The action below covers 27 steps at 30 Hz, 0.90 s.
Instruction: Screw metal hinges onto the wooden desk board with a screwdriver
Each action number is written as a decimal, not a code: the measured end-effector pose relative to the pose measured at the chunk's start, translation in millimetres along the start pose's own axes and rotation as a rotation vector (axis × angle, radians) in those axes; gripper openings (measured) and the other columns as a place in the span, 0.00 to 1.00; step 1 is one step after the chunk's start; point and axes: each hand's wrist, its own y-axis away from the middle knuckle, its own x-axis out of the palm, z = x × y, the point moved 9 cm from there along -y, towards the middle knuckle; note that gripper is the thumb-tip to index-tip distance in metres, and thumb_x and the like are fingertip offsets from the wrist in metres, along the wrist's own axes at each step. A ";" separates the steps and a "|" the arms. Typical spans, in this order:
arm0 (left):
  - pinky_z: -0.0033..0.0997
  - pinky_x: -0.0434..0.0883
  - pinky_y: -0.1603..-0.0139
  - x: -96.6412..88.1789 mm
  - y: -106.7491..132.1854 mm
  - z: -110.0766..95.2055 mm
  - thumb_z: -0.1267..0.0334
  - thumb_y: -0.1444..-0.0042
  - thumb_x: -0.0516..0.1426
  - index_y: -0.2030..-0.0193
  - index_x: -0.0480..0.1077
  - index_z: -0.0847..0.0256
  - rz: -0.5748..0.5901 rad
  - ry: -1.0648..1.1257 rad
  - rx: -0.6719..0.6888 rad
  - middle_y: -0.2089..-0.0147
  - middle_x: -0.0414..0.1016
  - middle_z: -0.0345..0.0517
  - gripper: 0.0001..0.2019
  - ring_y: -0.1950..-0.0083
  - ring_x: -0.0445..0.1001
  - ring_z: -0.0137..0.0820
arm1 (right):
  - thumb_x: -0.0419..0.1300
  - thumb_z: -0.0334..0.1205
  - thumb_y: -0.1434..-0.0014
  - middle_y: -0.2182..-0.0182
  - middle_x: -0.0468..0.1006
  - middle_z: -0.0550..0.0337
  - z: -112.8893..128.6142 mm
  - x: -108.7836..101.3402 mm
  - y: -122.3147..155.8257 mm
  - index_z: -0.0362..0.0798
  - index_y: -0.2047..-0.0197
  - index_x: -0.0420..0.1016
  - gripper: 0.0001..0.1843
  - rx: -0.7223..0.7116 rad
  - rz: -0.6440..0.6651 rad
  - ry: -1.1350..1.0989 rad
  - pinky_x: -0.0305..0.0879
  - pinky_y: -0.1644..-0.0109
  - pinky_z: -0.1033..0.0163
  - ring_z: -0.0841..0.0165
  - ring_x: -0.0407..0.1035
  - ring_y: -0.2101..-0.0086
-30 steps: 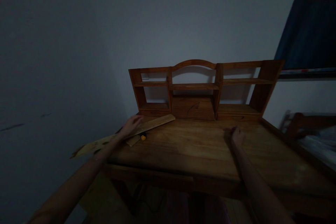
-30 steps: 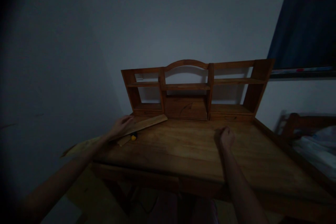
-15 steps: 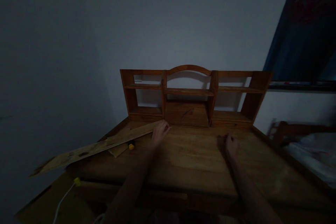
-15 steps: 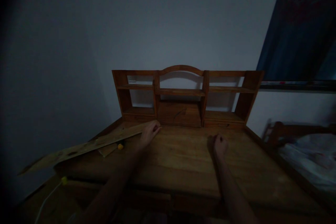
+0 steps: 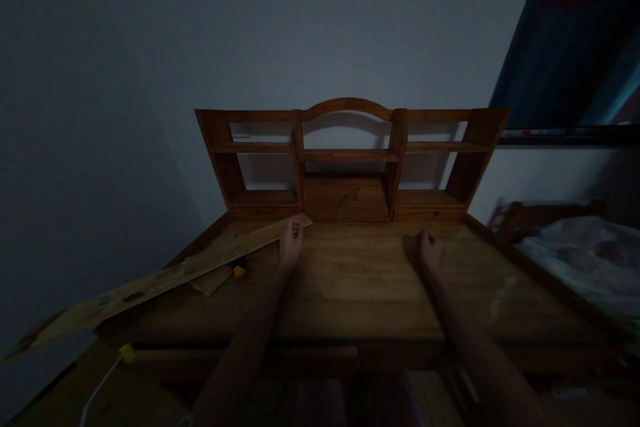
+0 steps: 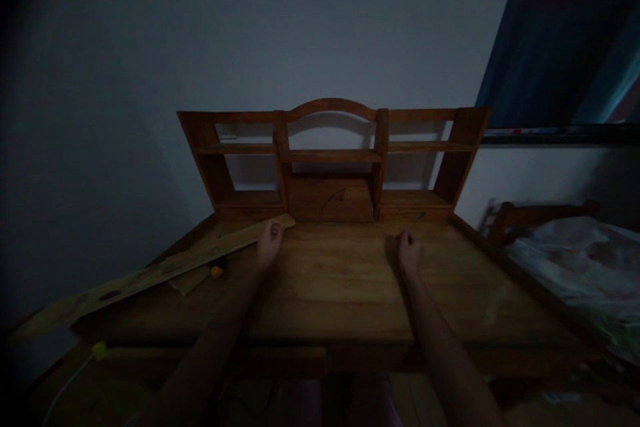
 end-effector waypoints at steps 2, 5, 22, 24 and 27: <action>0.28 0.69 0.64 1.7 0.5 -1.3 0.56 0.38 0.53 0.61 0.65 0.58 0.012 -0.013 0.016 0.66 0.71 0.42 0.08 0.66 0.73 0.31 | 0.47 0.56 0.44 0.76 0.77 0.49 4.1 -1.3 2.2 0.42 0.72 0.77 0.27 -0.010 0.004 -0.001 0.58 0.69 0.61 0.61 0.69 0.73; 0.27 0.68 0.65 6.1 2.0 -3.4 0.55 0.39 0.55 0.64 0.64 0.58 0.045 -0.034 0.041 0.68 0.70 0.41 0.09 0.67 0.72 0.30 | 0.47 0.55 0.44 0.77 0.76 0.50 8.0 -2.7 4.4 0.43 0.73 0.76 0.27 -0.024 0.004 -0.002 0.58 0.69 0.61 0.61 0.68 0.73; 0.29 0.70 0.63 21.2 9.5 -6.7 0.59 0.40 0.55 0.63 0.65 0.58 0.197 -0.105 0.090 0.65 0.72 0.42 0.06 0.65 0.73 0.31 | 0.48 0.56 0.43 0.74 0.79 0.46 4.9 2.3 2.5 0.42 0.72 0.78 0.28 -0.023 0.030 0.007 0.60 0.66 0.59 0.59 0.71 0.71; 0.30 0.70 0.62 20.8 10.6 -9.1 0.60 0.41 0.55 0.63 0.65 0.58 0.205 -0.120 0.084 0.66 0.71 0.42 0.05 0.65 0.73 0.31 | 0.48 0.56 0.43 0.74 0.79 0.46 4.4 3.0 1.9 0.41 0.72 0.78 0.28 -0.026 0.033 0.013 0.60 0.67 0.59 0.58 0.71 0.70; 0.30 0.70 0.61 20.6 12.6 -15.2 0.61 0.41 0.55 0.64 0.64 0.58 0.226 -0.145 0.078 0.67 0.71 0.41 0.04 0.65 0.72 0.31 | 0.48 0.56 0.43 0.74 0.78 0.47 4.4 4.2 1.0 0.42 0.71 0.78 0.28 -0.036 0.039 0.014 0.60 0.66 0.59 0.59 0.71 0.71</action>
